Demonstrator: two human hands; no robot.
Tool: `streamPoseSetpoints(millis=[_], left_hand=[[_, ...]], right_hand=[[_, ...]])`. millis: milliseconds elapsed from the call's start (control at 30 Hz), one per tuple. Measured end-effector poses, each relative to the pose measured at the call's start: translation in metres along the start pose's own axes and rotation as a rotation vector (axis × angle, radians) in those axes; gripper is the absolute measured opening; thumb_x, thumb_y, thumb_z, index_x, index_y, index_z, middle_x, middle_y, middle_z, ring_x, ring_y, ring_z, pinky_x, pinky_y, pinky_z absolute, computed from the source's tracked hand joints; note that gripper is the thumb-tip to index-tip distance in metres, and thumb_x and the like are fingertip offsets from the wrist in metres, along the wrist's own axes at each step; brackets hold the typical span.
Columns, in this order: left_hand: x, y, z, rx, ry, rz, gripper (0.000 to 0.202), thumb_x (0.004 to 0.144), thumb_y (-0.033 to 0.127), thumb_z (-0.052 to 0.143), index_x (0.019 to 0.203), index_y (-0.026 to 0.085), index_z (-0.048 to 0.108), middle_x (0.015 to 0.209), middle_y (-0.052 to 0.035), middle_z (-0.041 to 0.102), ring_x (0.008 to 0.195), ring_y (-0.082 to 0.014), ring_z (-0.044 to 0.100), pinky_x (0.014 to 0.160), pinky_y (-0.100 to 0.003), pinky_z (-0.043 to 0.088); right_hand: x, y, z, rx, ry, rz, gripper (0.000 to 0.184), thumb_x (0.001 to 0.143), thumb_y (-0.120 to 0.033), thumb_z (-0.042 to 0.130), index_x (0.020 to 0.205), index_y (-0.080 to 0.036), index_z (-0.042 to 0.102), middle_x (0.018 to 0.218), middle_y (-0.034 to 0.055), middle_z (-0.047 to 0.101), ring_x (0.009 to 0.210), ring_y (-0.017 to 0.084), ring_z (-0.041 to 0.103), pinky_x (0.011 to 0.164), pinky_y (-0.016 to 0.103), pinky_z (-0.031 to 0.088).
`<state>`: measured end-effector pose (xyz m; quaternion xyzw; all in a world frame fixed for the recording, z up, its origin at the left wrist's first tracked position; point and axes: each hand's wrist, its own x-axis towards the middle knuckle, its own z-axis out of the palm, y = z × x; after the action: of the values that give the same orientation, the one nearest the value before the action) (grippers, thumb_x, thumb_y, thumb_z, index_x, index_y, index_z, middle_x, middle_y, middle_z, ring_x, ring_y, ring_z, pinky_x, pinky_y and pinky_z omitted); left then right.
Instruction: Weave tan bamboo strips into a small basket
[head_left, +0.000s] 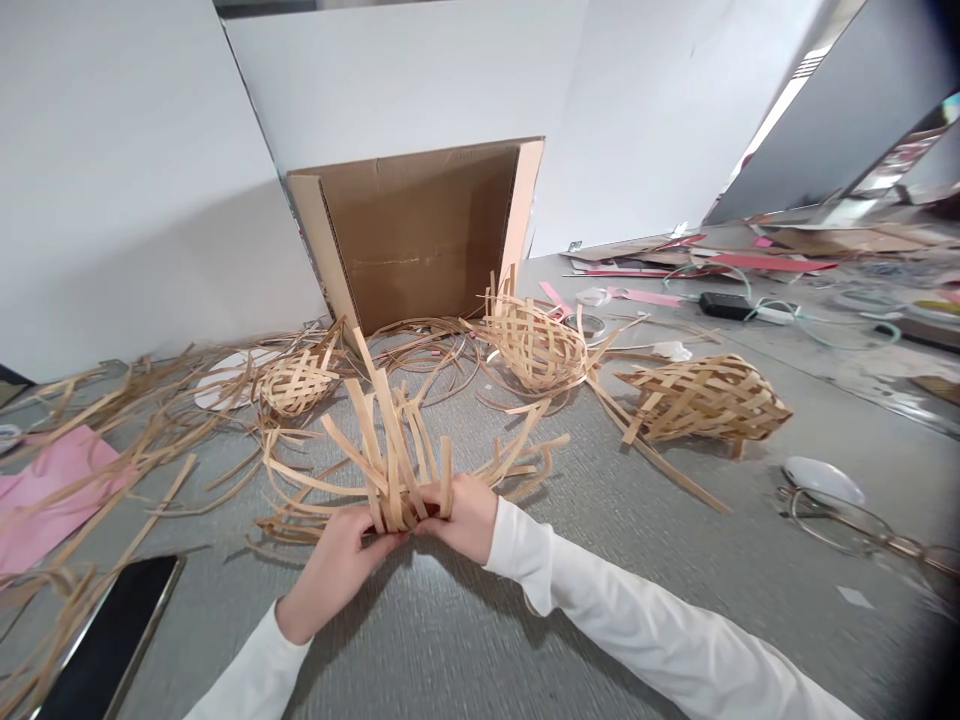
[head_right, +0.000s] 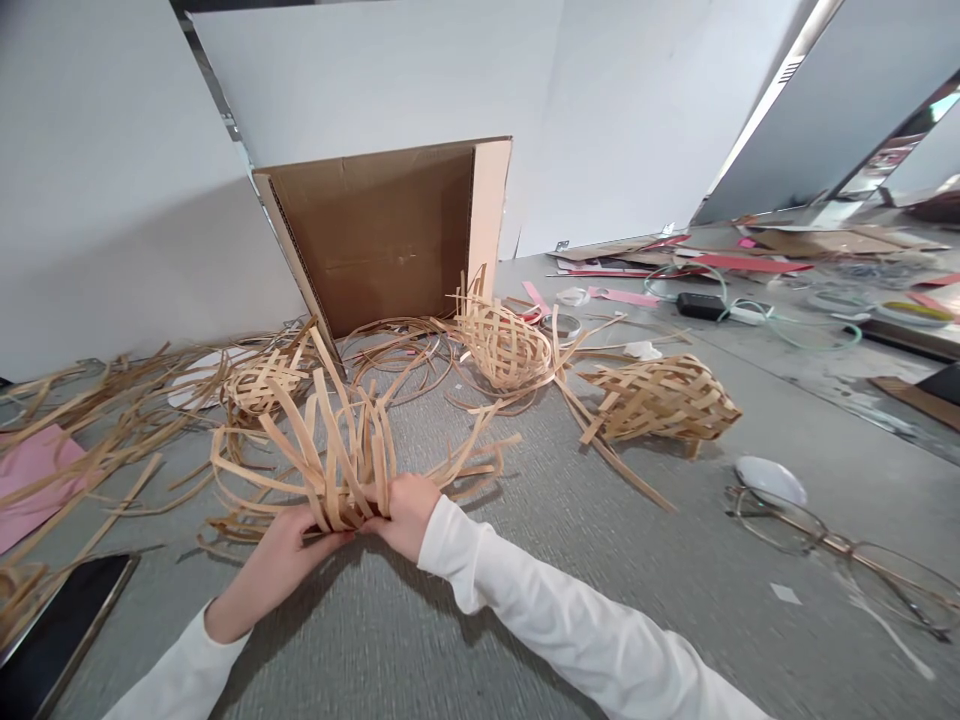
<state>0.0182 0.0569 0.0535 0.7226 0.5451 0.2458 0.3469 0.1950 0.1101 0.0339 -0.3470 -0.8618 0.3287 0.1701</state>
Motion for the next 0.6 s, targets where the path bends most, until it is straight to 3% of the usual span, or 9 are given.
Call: streamPoseSetpoints(millis=[167,267,600], left_hand=[[-0.001,-0.001,-0.009,-0.04,-0.088,0.006,0.027,0.084,0.033,0.048,0.099,0.022,0.068,0.094,-0.0041,0.071,0.086,-0.0205,0.062,0.079,-0.028,0.045],[0.0,-0.003,-0.011,-0.076,-0.073,-0.014,0.03,0.085,0.034,0.045,0.099,0.02,0.067,0.095,-0.0052,0.07,0.086,-0.0201,0.062,0.077,-0.028,0.046],[-0.001,-0.006,-0.001,0.018,-0.026,-0.023,0.024,0.082,0.031,0.049,0.078,0.017,0.067,0.077,-0.0048,0.069,0.079,-0.021,0.062,0.075,-0.029,0.046]], right_hand=[[-0.001,-0.001,-0.001,0.0,0.032,0.026,0.005,0.076,-0.022,0.06,0.079,-0.021,0.064,0.07,-0.0013,0.065,0.065,0.013,0.059,0.06,0.021,0.038],[-0.001,-0.001,-0.001,0.012,0.062,0.021,0.007,0.078,-0.022,0.058,0.076,-0.019,0.064,0.067,-0.0008,0.064,0.064,0.013,0.058,0.06,0.02,0.037],[-0.001,0.001,0.0,0.056,-0.011,0.012,0.014,0.075,-0.022,0.059,0.087,-0.021,0.066,0.071,-0.001,0.066,0.063,0.013,0.057,0.058,0.021,0.037]])
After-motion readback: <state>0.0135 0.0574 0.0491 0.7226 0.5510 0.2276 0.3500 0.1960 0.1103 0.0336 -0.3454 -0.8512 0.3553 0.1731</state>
